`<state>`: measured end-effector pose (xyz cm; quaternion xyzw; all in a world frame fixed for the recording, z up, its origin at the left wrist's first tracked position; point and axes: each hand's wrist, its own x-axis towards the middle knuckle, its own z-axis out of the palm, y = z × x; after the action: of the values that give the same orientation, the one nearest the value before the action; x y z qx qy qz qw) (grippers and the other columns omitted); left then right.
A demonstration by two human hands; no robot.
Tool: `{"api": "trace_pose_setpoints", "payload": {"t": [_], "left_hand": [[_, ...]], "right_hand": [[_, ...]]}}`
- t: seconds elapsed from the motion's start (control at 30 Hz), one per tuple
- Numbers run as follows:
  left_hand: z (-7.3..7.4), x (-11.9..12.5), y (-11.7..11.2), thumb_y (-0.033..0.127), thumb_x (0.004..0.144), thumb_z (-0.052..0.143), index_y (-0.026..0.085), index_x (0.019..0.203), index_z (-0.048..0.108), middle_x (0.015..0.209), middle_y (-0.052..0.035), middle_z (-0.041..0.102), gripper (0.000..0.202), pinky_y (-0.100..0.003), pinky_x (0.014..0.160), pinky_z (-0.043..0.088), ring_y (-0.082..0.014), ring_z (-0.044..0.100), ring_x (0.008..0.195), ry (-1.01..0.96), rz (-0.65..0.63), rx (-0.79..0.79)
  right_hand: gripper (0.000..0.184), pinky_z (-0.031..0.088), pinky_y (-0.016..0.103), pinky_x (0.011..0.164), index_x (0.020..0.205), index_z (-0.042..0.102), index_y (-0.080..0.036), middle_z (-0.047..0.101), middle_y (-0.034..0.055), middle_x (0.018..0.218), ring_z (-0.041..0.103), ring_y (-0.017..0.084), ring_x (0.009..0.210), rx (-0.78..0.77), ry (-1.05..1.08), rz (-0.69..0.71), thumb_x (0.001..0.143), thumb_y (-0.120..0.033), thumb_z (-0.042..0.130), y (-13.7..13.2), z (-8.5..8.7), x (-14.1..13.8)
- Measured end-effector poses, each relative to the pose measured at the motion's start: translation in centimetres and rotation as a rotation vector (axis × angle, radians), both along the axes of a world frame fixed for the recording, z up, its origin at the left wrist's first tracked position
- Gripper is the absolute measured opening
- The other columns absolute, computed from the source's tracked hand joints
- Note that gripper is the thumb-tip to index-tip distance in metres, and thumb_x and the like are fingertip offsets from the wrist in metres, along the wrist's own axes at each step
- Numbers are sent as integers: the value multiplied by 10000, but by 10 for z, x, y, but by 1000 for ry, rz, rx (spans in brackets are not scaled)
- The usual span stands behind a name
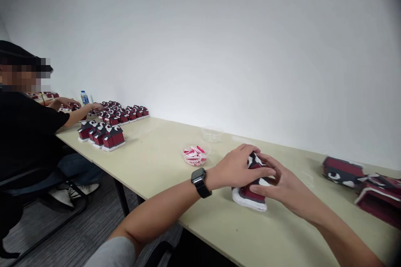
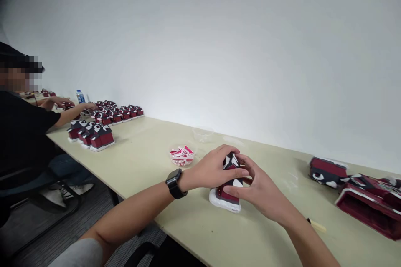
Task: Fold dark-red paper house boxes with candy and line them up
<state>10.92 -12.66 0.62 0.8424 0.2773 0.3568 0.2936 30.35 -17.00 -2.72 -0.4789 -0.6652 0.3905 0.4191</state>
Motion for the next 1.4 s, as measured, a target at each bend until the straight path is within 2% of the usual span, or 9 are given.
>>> {"api": "trace_pose_setpoints", "payload": {"t": [0.2, 0.37, 0.47, 0.6, 0.7, 0.83, 1.03, 1.2, 1.4], "left_hand": [[-12, -6, 13, 625, 1012, 420, 168, 1030, 718, 1222, -121, 701, 546, -397, 1056, 455, -240, 624, 1169, -416, -84, -274], [-32, 18, 20, 524, 976, 437, 123, 643, 686, 703, -131, 684, 578, -394, 857, 525, -210, 640, 727, -576, -96, -477], [-34, 23, 20, 454, 984, 372, 137, 567, 648, 610, -132, 639, 593, -389, 788, 518, -208, 615, 655, -605, 11, -480], [-15, 7, 5, 527, 1033, 339, 143, 798, 703, 898, -137, 733, 579, -385, 898, 506, -226, 666, 881, -576, 143, -237], [2, -12, -15, 634, 946, 575, 190, 1179, 674, 1211, -119, 713, 510, -380, 934, 502, -263, 661, 1076, -272, 113, -118], [-1, -37, -31, 561, 867, 746, 195, 1230, 660, 1150, -119, 723, 523, -380, 879, 518, -277, 676, 1010, 31, 49, 12], [-22, -122, -23, 466, 873, 769, 212, 1495, 526, 1525, -139, 545, 714, -452, 1171, 403, -323, 517, 1394, 240, 121, -11], [-5, -241, -17, 378, 951, 569, 320, 1590, 401, 1640, -43, 417, 664, -434, 1203, 374, -291, 437, 1478, 413, 424, -101], [-6, -336, 10, 590, 861, 612, 154, 1541, 438, 1593, -169, 458, 827, -474, 1190, 368, -368, 470, 1426, 587, 788, 69]], "right_hand": [[974, 509, 501, 1125, 1561, 427, -294, 500, 129, 1568, 592, 355, 1326, -101, 32, 228, 734, -462, 911, -3, 0, -8], [1030, 551, 515, 1073, 1592, 404, -255, 529, 147, 1541, 595, 379, 1318, -141, 22, 267, 718, -437, 917, -8, 0, -18], [1043, 547, 534, 1078, 1603, 388, -251, 537, 145, 1536, 623, 377, 1280, -154, 5, 258, 720, -426, 914, -7, 0, -21], [1066, 525, 547, 1107, 1591, 403, -255, 517, 140, 1553, 612, 383, 1295, -76, -32, 142, 690, -482, 924, -2, 0, -20], [1040, 488, 565, 1141, 1564, 448, -281, 529, 136, 1540, 572, 403, 1340, 50, -79, -2, 673, -522, 926, -1, -1, -16], [1032, 486, 499, 1159, 1609, 362, -375, 426, 94, 1629, 432, 372, 1481, 66, -104, 117, 735, -493, 900, -6, -5, -13], [946, 450, 536, 1182, 1632, 240, -466, 339, 46, 1679, 407, 344, 1503, 19, -126, 205, 854, -573, 769, -6, -9, -2], [776, 443, 570, 1175, 1600, 340, -456, 441, 60, 1618, 418, 357, 1489, 23, -146, 154, 916, -627, 662, -2, -6, 8], [721, 440, 568, 1177, 1581, 371, -474, 472, 36, 1598, 424, 352, 1482, -2, -175, 169, 930, -640, 634, 2, -10, 9]]}}
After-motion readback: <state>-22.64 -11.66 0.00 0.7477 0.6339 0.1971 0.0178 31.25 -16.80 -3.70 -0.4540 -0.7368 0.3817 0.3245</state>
